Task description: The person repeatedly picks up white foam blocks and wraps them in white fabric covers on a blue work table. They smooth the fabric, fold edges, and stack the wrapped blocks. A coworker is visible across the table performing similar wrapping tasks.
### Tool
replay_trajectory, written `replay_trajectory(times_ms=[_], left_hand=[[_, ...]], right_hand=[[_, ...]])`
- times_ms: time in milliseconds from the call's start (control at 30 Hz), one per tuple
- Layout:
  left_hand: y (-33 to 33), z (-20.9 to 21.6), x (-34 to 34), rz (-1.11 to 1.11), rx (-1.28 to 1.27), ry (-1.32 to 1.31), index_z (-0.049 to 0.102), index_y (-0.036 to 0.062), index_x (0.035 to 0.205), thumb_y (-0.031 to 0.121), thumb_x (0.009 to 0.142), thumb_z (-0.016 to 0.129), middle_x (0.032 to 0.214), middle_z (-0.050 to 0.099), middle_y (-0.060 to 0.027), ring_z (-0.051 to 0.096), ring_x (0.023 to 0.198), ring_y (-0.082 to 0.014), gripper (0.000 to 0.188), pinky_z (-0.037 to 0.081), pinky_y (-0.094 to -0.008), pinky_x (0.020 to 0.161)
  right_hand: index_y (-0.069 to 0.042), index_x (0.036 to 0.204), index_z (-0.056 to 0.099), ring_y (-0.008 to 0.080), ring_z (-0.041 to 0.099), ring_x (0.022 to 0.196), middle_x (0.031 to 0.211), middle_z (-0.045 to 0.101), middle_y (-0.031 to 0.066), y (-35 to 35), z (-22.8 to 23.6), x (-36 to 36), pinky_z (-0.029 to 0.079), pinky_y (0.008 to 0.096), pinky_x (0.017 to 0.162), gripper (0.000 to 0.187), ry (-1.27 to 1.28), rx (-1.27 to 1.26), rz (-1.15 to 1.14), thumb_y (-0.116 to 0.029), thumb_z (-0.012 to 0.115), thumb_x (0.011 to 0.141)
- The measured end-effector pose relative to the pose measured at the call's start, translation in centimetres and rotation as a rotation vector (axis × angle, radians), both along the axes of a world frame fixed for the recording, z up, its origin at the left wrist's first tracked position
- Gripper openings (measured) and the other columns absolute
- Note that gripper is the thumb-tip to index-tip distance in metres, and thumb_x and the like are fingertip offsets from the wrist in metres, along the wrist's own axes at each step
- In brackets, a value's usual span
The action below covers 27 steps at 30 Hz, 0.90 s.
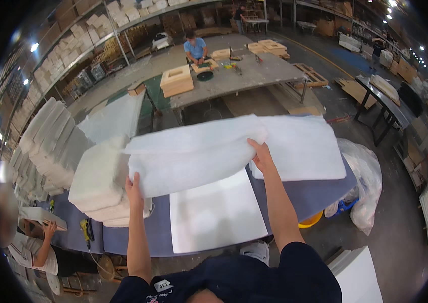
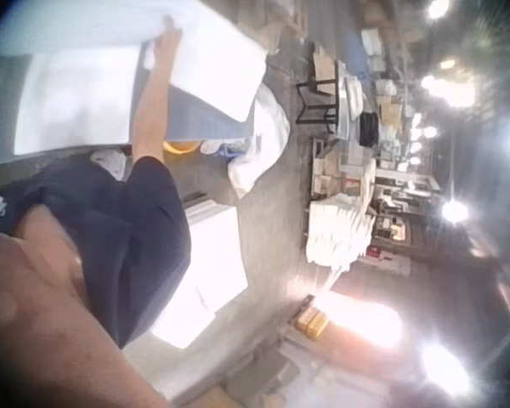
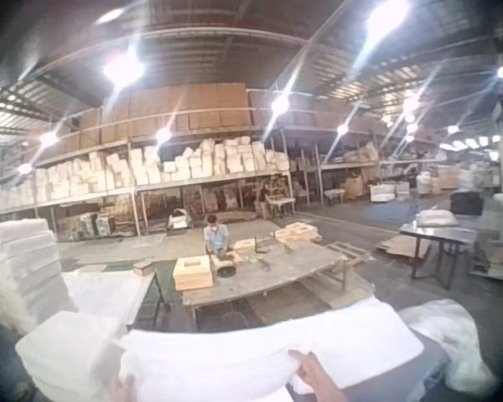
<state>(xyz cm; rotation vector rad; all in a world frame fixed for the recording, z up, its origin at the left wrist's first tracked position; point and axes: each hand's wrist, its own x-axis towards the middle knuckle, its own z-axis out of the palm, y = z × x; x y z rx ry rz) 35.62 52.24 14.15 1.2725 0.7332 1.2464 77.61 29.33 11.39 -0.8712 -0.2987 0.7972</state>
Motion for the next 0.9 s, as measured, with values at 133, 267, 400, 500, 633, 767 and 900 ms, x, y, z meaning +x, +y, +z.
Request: replay_trajectory(times_ms=[133,267,400,500,633,767,900], left_hand=[[-3.0,-8.9,-5.2,0.109,-0.130,0.121,0.054,-0.0016,0.127,0.020,0.096,0.063,0.119,0.062,-0.0100,0.060,0.108,-0.0178,0.039,0.048,-0.0330,0.093],[-8.6,-16.3,-10.6,0.131,-0.336,0.195,0.055,-0.0024,0.123,0.020,0.096,0.063,0.115,0.064,-0.0093,0.061,0.102,-0.0167,0.036,0.049,-0.0321,0.089],[-13.5,-18.4,-13.1,0.160,-0.439,0.302,0.056,-0.0022,0.121,0.021,0.096,0.063,0.112,0.065,-0.0089,0.061,0.099,-0.0152,0.035,0.049,-0.0299,0.087],[-15.1,-19.7,-13.4,0.217,-0.482,0.314,0.057,-0.0024,0.120,0.021,0.096,0.062,0.108,0.065,-0.0081,0.061,0.095,-0.0143,0.034,0.050,-0.0294,0.085],[-16.4,-20.7,-13.3,0.227,-0.505,0.314,0.058,-0.0025,0.118,0.022,0.096,0.063,0.104,0.066,-0.0076,0.062,0.091,-0.0141,0.033,0.050,-0.0296,0.081],[-17.3,-22.2,-13.6,0.226,-0.445,0.446,0.058,-0.0034,0.117,0.022,0.095,0.064,0.103,0.066,-0.0082,0.062,0.091,-0.0145,0.034,0.050,-0.0295,0.081],[-18.8,-22.4,-14.2,0.318,-0.395,0.519,0.058,-0.0056,0.115,0.021,0.095,0.064,0.104,0.066,-0.0093,0.062,0.091,-0.0149,0.034,0.050,-0.0293,0.081]], right_hand=[[-0.002,0.139,0.043,0.0235,0.056,0.118,0.131,0.056,0.0101,-4.0,-5.4,-3.6,0.048,0.0356,0.097,0.073,-0.153,-0.340,0.091,-0.029,0.079,0.081],[-0.002,0.134,0.050,0.0225,0.059,0.114,0.125,0.061,0.0098,-10.5,-12.9,-6.5,0.049,0.0359,0.094,0.067,-0.149,-0.660,0.160,-0.031,0.079,0.081],[-0.002,0.131,0.052,0.0186,0.063,0.105,0.119,0.063,0.0089,-14.9,-14.7,-10.7,0.053,0.0291,0.083,0.054,-0.022,-0.692,0.148,-0.021,0.074,0.086],[-0.003,0.130,0.052,0.0170,0.063,0.104,0.119,0.062,0.0068,-16.7,-16.1,-11.4,0.054,0.0283,0.079,0.050,0.024,-0.694,0.126,-0.015,0.073,0.086],[-0.005,0.130,0.051,0.0166,0.063,0.103,0.122,0.060,0.0052,-18.8,-16.3,-12.6,0.055,0.0303,0.075,0.046,0.076,-0.644,0.018,-0.009,0.069,0.088],[-0.004,0.132,0.049,0.0165,0.062,0.106,0.122,0.060,0.0052,-21.9,-16.4,-13.4,0.055,0.0295,0.080,0.049,0.035,-0.744,0.042,-0.012,0.070,0.088],[-0.003,0.136,0.045,0.0171,0.062,0.106,0.123,0.059,0.0065,-23.8,-17.5,-15.1,0.055,0.0297,0.083,0.058,0.054,-0.759,0.124,-0.018,0.072,0.088]])
